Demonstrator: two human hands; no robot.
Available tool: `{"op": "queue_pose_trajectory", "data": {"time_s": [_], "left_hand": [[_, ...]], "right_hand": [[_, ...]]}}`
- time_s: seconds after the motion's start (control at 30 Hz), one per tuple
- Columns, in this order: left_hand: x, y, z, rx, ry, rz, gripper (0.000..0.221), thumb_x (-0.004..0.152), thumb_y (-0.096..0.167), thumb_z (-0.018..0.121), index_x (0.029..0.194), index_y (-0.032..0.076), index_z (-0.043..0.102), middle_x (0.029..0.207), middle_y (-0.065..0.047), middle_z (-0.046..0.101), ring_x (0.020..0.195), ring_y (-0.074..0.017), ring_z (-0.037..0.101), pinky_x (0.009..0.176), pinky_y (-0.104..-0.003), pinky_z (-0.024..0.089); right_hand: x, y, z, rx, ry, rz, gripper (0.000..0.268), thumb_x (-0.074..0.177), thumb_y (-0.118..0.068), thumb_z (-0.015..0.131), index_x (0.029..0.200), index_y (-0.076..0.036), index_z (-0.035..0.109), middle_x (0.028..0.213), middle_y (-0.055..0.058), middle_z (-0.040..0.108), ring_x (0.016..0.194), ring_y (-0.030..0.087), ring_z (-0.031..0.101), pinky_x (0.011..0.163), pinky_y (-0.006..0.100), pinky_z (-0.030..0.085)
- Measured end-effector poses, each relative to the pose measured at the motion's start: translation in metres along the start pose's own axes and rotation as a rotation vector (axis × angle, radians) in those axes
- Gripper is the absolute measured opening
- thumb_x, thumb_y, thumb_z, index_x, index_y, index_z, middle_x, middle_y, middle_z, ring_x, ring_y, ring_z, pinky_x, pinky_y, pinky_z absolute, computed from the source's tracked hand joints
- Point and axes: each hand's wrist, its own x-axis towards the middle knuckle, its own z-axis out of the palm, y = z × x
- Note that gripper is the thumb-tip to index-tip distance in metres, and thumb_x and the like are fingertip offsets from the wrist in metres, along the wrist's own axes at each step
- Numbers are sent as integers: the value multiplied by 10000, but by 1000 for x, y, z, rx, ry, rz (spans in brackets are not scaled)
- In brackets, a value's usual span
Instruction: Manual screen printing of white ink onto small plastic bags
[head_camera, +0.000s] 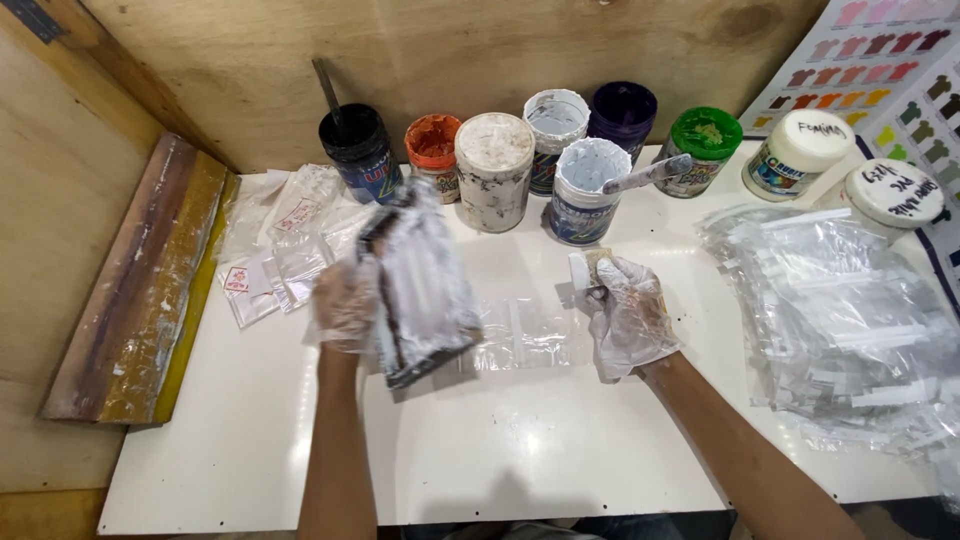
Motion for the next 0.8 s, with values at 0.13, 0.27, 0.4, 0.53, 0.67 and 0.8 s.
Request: {"op": "queue_pose_trajectory", "data": {"time_s": [0.13, 0.27, 0.4, 0.53, 0.67, 0.8], "left_hand": [[9, -4, -11, -358, 6, -277, 399, 856, 356, 798, 1151, 92, 747, 1028, -192, 736, 1018, -418, 695, 936, -508, 542], [12, -19, 6, -365, 96, -418, 422, 815, 569, 877, 1129, 315, 758, 1058, -18, 758, 1058, -271, 707, 936, -400, 564], [9, -22, -5, -473, -22, -368, 318, 859, 458, 839, 1077, 230, 797, 990, -59, 762, 1028, -302, 713, 888, -401, 573], [17, 43, -70, -469, -94, -303, 342, 919, 388, 757, 1094, 95, 777, 1001, -190, 748, 1028, -430, 683, 884, -510, 552], [9, 58, -70, -394, -91, -259, 330, 910, 387, 762, 1009, 73, 786, 903, -192, 744, 953, -434, 697, 849, -536, 553], [11, 100, -85, -286, -115, -190, 330, 942, 409, 712, 899, 88, 778, 843, -185, 736, 881, -422, 715, 781, -521, 571]], "right_hand": [[33, 19, -12, 347, -31, -18, 178, 917, -114, 731, 1069, -73, 647, 810, 124, 602, 634, 154, 621, 555, 262, 643], [28, 5, -16, 526, -105, 6, 98, 930, -82, 728, 908, -101, 634, 805, 133, 630, 644, 184, 613, 525, 247, 603], [20, -7, -14, 683, -65, -2, 124, 939, -34, 715, 873, -60, 614, 821, 143, 650, 654, 202, 620, 577, 244, 568], [24, -7, -25, 742, -284, -4, 121, 984, -87, 664, 864, -84, 644, 868, 119, 703, 634, 160, 545, 518, 199, 404], [22, -13, -27, 778, -378, -15, 92, 1000, -122, 647, 919, -84, 668, 924, 111, 716, 658, 167, 508, 548, 225, 376], [29, -14, -34, 753, -422, -45, 112, 1025, -139, 616, 931, -101, 665, 905, 70, 693, 658, 159, 480, 546, 232, 356]]}}
